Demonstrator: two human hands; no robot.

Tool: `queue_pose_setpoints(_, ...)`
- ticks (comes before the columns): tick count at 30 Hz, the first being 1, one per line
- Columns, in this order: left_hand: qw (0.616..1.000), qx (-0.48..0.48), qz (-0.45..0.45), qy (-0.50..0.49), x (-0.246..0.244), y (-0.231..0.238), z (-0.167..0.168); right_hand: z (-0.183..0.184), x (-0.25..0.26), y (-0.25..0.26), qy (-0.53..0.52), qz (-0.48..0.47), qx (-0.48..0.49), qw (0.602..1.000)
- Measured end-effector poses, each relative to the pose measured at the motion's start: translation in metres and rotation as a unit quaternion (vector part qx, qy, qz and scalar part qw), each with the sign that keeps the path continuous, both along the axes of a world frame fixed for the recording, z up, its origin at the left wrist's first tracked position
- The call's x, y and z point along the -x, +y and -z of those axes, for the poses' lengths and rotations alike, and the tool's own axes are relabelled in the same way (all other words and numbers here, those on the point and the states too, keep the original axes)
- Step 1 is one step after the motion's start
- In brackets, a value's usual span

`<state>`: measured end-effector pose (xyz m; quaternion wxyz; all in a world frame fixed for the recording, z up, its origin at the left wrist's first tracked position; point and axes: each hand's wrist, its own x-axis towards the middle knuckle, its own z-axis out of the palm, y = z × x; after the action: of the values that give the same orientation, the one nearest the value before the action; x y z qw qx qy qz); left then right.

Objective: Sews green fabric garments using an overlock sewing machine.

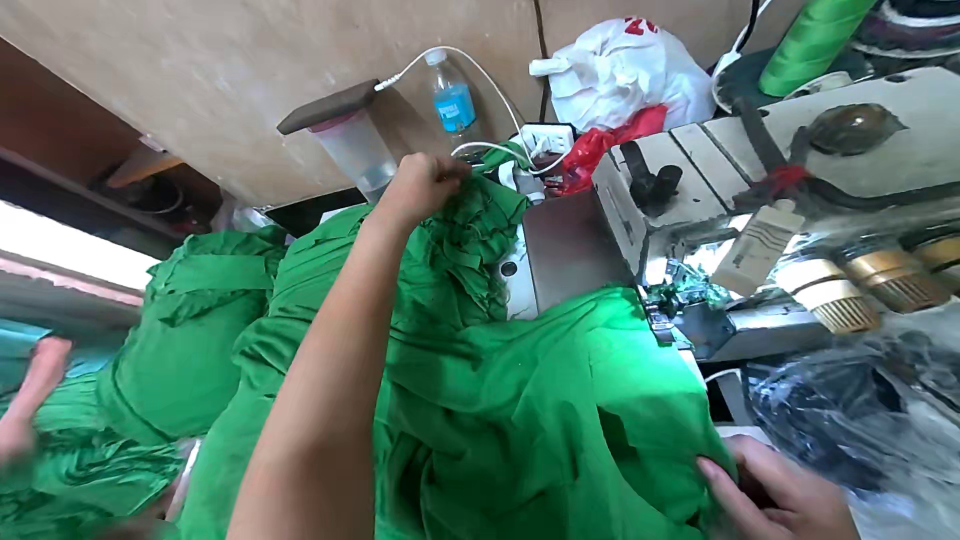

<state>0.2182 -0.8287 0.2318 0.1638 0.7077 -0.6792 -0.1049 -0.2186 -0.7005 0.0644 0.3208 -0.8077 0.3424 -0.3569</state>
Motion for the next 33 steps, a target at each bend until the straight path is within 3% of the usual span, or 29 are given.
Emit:
queue_pose_setpoints(3, 0.997, 0.048, -0.01, -0.054, -0.004, -0.008, 0.011, -0.001, 0.0, 0.001, 0.002, 0.013, 0.006, 1.0)
queue_pose_setpoints(8, 0.992, 0.031, -0.059, -0.106, 0.004, -0.003, 0.021, 0.001, -0.002, 0.001, 0.003, 0.015, 0.015, 1.0)
queue_pose_setpoints(12, 0.993, 0.103, -0.061, 0.023, 0.0, 0.004, 0.012, 0.005, -0.002, 0.0, -0.004, 0.015, 0.019, 1.0)
queue_pose_setpoints(15, 0.998, 0.011, -0.033, 0.062, -0.001, 0.008, 0.005, -0.002, -0.004, 0.001, 0.002, 0.007, -0.005, 1.0)
queue_pose_setpoints(18, 0.998, -0.046, -0.011, -0.039, 0.011, 0.007, 0.022, -0.003, -0.004, 0.001, 0.012, 0.007, -0.01, 1.0)
queue_pose_setpoints(21, 0.996, -0.02, -0.05, -0.071, 0.021, -0.002, 0.035, -0.004, -0.005, 0.002, 0.016, 0.008, -0.014, 1.0)
queue_pose_setpoints(28, 0.989, 0.127, -0.073, -0.002, 0.02, -0.035, 0.014, 0.003, -0.004, -0.001, 0.013, 0.015, 0.022, 1.0)
queue_pose_setpoints(30, 0.994, 0.101, -0.05, 0.005, 0.019, -0.045, 0.017, 0.004, -0.004, -0.001, 0.01, 0.015, 0.02, 1.0)
queue_pose_setpoints(33, 0.999, -0.018, 0.035, 0.016, 0.016, -0.055, 0.027, 0.002, -0.004, 0.001, 0.014, 0.017, 0.01, 1.0)
